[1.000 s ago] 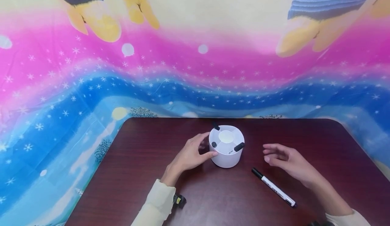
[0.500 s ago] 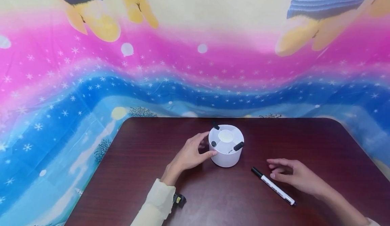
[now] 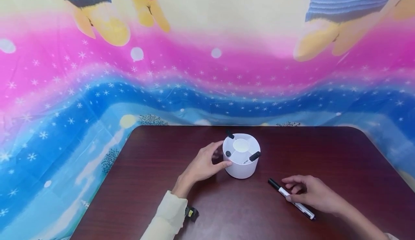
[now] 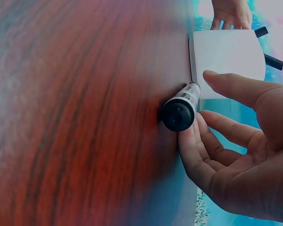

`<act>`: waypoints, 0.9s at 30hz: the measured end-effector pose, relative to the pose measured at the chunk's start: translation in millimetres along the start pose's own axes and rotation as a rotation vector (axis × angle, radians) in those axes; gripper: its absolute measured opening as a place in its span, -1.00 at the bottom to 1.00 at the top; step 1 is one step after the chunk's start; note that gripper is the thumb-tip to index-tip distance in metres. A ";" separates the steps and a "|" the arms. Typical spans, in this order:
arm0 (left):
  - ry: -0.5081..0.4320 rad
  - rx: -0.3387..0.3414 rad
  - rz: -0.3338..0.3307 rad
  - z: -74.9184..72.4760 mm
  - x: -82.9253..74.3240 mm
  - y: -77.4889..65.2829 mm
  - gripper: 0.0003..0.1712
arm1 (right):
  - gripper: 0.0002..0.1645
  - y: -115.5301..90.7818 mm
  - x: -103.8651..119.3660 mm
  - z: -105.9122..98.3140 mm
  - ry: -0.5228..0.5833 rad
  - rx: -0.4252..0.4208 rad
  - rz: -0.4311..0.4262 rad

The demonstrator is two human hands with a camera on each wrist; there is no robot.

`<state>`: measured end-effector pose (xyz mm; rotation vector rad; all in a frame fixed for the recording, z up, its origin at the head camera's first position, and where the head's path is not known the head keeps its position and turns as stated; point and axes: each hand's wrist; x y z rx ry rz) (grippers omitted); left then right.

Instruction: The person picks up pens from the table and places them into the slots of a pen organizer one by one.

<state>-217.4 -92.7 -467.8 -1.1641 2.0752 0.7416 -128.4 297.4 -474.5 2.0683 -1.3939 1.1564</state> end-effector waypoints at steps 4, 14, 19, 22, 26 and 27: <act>-0.005 0.001 0.000 0.1 0.1 0.0 -0.08 | -0.34 0.8 0.4 1.0 -0.003 0.006 0.029; 0.012 -0.004 -0.009 0.3 -1.0 -1.2 -0.08 | -0.51 3.4 3.3 2.7 -0.090 0.026 0.007; 0.006 -0.002 -0.008 0.7 -0.4 -1.1 -0.08 | -0.55 3.3 8.9 -4.8 -0.096 0.012 -0.025; 0.009 -0.002 -0.006 0.8 -0.1 -0.9 -0.09 | -0.55 4.0 13.8 -10.5 -0.109 -0.031 -0.031; 0.016 -0.004 -0.002 0.3 -0.1 -0.4 -0.09 | -0.55 5.9 22.1 -16.2 -0.116 -0.099 -0.026; 0.014 -0.004 -0.002 0.1 -0.2 -0.4 -0.09 | -0.55 6.6 24.1 -17.2 -0.110 -0.114 -0.021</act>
Point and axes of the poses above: each hand's wrist, its own y-axis towards the middle knuckle, its own z-axis out of the palm, x = y × z, and after that the axes turned 2 degrees about -z, right-handed
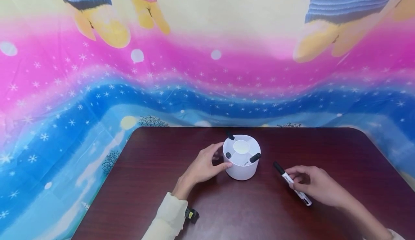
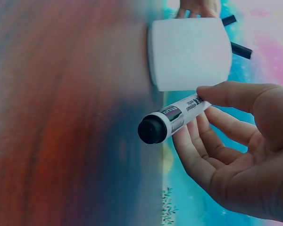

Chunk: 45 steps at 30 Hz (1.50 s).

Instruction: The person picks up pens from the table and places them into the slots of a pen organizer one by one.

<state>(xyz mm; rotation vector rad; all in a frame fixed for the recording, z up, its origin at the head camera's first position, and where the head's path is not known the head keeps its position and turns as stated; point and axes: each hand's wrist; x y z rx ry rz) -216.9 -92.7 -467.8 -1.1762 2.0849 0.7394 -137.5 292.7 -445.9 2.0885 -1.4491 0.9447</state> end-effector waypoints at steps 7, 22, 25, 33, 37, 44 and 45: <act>0.006 0.004 -0.007 0.0 0.4 -0.9 -0.08 | -0.55 8.6 11.6 -5.5 0.067 -0.061 0.029; 0.007 0.000 -0.008 0.5 -0.6 -0.1 -0.07 | -0.51 32.1 27.9 -15.9 0.158 -0.280 -0.031; 0.002 -0.004 -0.002 0.4 -0.8 -0.1 -0.08 | -0.49 36.5 31.5 -16.5 0.200 -0.314 -0.035; -0.006 -0.007 -0.001 0.4 1.3 -0.4 -0.08 | -0.56 45.0 39.4 -18.1 0.322 -0.353 -0.057; -0.012 -0.009 -0.002 0.3 1.9 -0.1 -0.08 | -0.59 48.9 41.8 -19.8 0.357 -0.348 -0.055; -0.019 -0.001 -0.005 0.8 0.3 -0.6 -0.09 | -0.69 55.4 40.7 -23.2 0.487 -0.363 -0.068; -0.021 -0.002 -0.005 0.8 0.2 -0.3 -0.08 | -0.70 56.3 40.7 -23.7 0.525 -0.364 -0.081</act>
Point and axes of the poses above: each hand's wrist, its own y-axis towards the middle knuckle, its own z-axis out of the palm, x = y × z, and after that the axes turned 2 degrees about -z, right-handed
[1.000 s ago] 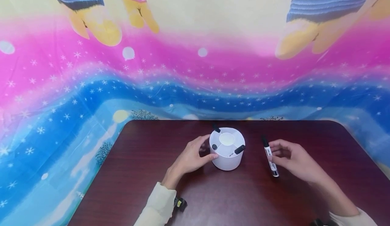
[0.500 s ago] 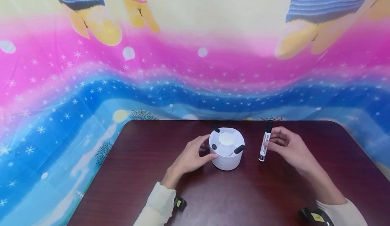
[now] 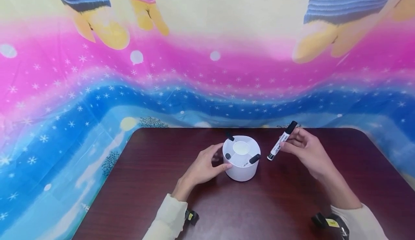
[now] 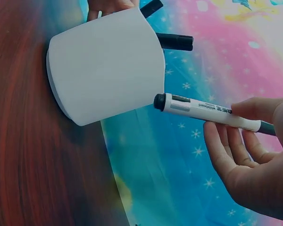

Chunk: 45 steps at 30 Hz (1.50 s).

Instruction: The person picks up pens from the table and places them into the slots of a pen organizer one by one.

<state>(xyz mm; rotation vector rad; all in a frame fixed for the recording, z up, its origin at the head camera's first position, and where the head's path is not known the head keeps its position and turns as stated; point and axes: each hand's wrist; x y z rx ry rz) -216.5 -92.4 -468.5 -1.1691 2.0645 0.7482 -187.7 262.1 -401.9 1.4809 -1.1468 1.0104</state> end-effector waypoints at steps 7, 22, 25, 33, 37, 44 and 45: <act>-0.002 0.000 -0.004 -0.5 -0.9 0.2 -0.08 | -0.65 4.4 -0.4 0.6 0.225 -0.001 -0.012; 0.018 0.001 0.001 -0.2 -1.1 -0.1 -0.10 | -0.67 12.3 1.9 10.5 0.351 -0.019 -0.031; 0.021 -0.001 0.006 -0.1 -1.1 0.0 -0.11 | -0.68 13.9 1.7 12.8 0.367 -0.016 -0.036; 0.019 0.000 0.007 -0.3 -1.6 -0.2 -0.11 | -0.69 16.2 1.2 19.7 0.362 -0.018 -0.029; 0.022 0.003 0.006 -0.1 -1.6 0.3 -0.10 | -0.69 17.0 0.7 22.7 0.342 -0.013 -0.025; 0.033 -0.001 0.008 0.1 -0.6 0.6 -0.11 | -0.64 20.5 0.3 26.6 0.295 0.005 -0.024; 0.034 -0.001 0.009 0.1 -0.6 0.5 -0.11 | -0.63 21.0 0.7 27.4 0.288 0.008 -0.021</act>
Point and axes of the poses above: each hand's wrist, its own y-axis towards the middle knuckle, its own z-axis out of the palm, x = y × z, and after that the axes turned 2 degrees about -z, right-handed
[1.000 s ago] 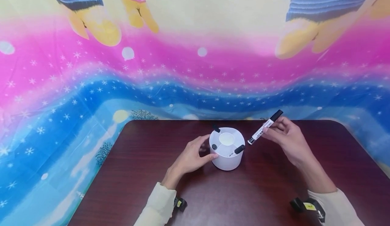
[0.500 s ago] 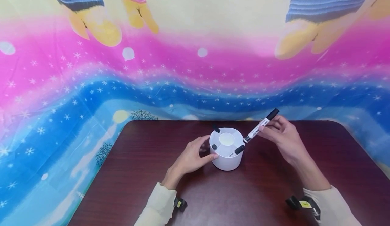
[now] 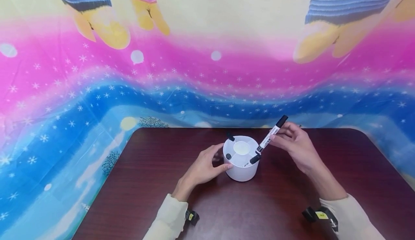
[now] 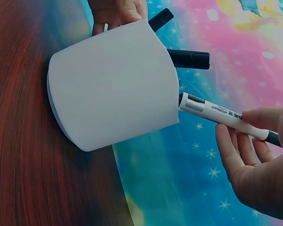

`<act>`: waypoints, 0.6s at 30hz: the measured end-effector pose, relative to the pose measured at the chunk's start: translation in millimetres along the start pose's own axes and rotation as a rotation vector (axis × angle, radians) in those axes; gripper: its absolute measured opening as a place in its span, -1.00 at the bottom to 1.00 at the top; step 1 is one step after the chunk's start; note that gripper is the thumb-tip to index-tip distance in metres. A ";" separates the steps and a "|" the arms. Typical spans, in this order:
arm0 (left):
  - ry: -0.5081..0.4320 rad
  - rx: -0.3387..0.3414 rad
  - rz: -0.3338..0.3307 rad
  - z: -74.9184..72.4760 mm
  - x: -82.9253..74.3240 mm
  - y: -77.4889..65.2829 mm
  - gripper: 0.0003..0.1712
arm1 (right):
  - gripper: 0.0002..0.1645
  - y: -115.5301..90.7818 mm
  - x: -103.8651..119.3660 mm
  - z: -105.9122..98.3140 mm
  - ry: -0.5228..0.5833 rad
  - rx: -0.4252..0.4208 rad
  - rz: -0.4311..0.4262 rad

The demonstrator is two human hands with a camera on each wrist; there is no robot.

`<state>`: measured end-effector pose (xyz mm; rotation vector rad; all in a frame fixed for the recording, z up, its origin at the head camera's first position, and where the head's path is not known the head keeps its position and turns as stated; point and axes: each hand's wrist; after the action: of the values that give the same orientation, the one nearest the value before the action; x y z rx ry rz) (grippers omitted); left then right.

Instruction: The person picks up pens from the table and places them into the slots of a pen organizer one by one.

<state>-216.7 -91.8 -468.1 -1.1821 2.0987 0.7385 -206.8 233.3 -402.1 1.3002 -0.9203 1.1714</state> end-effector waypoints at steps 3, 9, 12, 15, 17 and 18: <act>0.002 -0.003 0.000 0.2 -0.2 0.0 -0.11 | -0.62 1.5 0.1 2.9 -0.025 0.006 0.016; -0.006 -0.005 0.002 0.4 -0.9 -0.2 -0.11 | -0.60 2.4 -1.5 9.7 -0.062 0.014 0.046; -0.002 -0.005 0.002 0.4 -0.8 0.0 -0.11 | -0.58 3.0 -2.9 11.3 -0.071 0.013 0.044; 0.005 -0.006 0.005 0.3 -0.2 0.4 -0.11 | -0.59 3.5 -4.2 12.6 -0.101 0.015 0.048; 0.007 -0.007 0.007 0.2 0.3 0.7 -0.11 | -0.58 3.4 -4.9 13.8 -0.118 0.021 0.050; 0.008 -0.008 0.007 0.2 0.3 0.7 -0.11 | -0.59 3.3 -5.4 14.4 -0.125 0.023 0.051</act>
<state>-217.4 -91.6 -468.3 -1.1845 2.1092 0.7465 -209.4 218.1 -405.3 1.3880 -1.0392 1.1526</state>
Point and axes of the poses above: each hand's wrist, its own y-axis towards the middle knuckle, its own z-axis out of the palm, x = y × z, and after that the axes turned 2 degrees about -z, right-handed
